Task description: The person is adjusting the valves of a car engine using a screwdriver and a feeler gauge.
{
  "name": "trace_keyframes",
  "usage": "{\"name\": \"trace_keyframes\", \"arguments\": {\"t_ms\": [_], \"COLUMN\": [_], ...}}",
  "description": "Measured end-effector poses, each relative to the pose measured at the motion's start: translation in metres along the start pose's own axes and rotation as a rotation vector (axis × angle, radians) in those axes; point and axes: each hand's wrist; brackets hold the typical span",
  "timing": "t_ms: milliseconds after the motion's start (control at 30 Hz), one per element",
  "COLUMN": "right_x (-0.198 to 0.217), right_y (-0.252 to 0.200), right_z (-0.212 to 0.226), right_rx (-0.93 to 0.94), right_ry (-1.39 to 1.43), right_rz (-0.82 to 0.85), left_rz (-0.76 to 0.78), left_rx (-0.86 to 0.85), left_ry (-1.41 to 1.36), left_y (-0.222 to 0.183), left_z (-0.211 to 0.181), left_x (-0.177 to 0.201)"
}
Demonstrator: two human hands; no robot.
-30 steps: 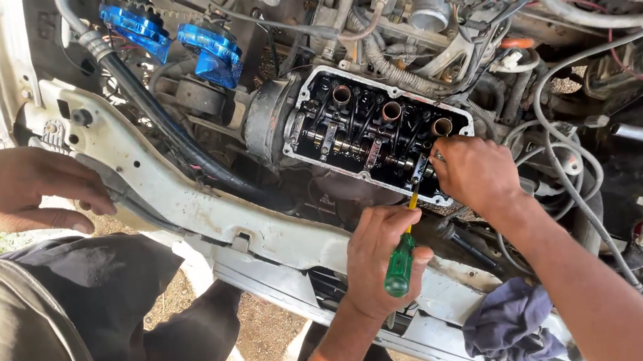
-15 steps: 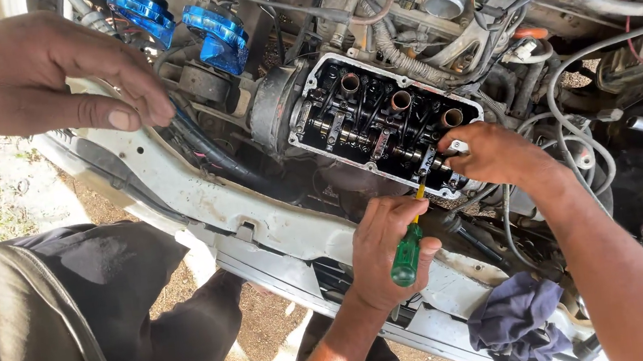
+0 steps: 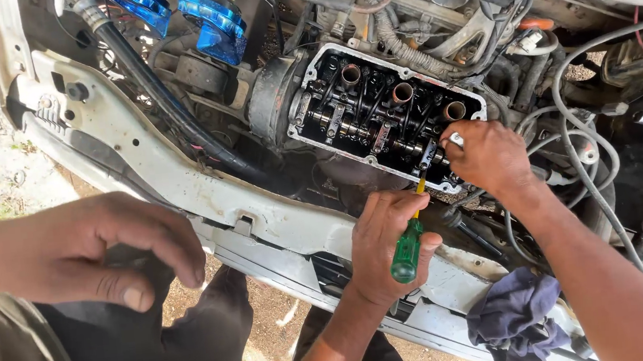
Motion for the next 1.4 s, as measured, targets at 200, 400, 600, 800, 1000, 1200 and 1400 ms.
{"name": "trace_keyframes", "arguments": {"t_ms": [200, 400, 600, 800, 1000, 1200, 1400], "right_x": [-0.001, -0.004, 0.006, 0.007, 0.025, 0.038, 0.006], "right_y": [-0.013, -0.003, -0.002, -0.008, -0.005, -0.02, -0.018], "right_z": [0.01, 0.002, 0.009, 0.004, -0.005, -0.003, -0.007], "right_rx": [0.07, 0.01, 0.028, 0.034, 0.09, 0.052, 0.082], "right_ry": [-0.159, 0.021, -0.032, -0.079, 0.121, 0.117, 0.095], "right_rz": [-0.054, -0.067, 0.015, -0.077, 0.08, 0.036, -0.15], "left_rz": [0.003, 0.003, -0.007, -0.018, -0.014, 0.009, -0.004], "left_rx": [-0.008, -0.04, -0.028, -0.045, -0.051, -0.026, -0.05], "left_ry": [0.022, 0.014, 0.009, 0.008, 0.032, 0.031, 0.02], "left_y": [0.002, -0.001, -0.003, 0.003, 0.002, 0.004, 0.006], "left_z": [-0.001, 0.002, 0.003, 0.001, -0.002, -0.005, -0.005], "left_x": [-0.003, -0.002, -0.002, -0.001, 0.0, -0.001, -0.004]}}
Point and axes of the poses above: each hand's wrist, its own y-axis towards the middle knuckle, its own x-axis out of the back of the hand, z = x × y, and after that the axes turned 3 degrees about -x, right-handed
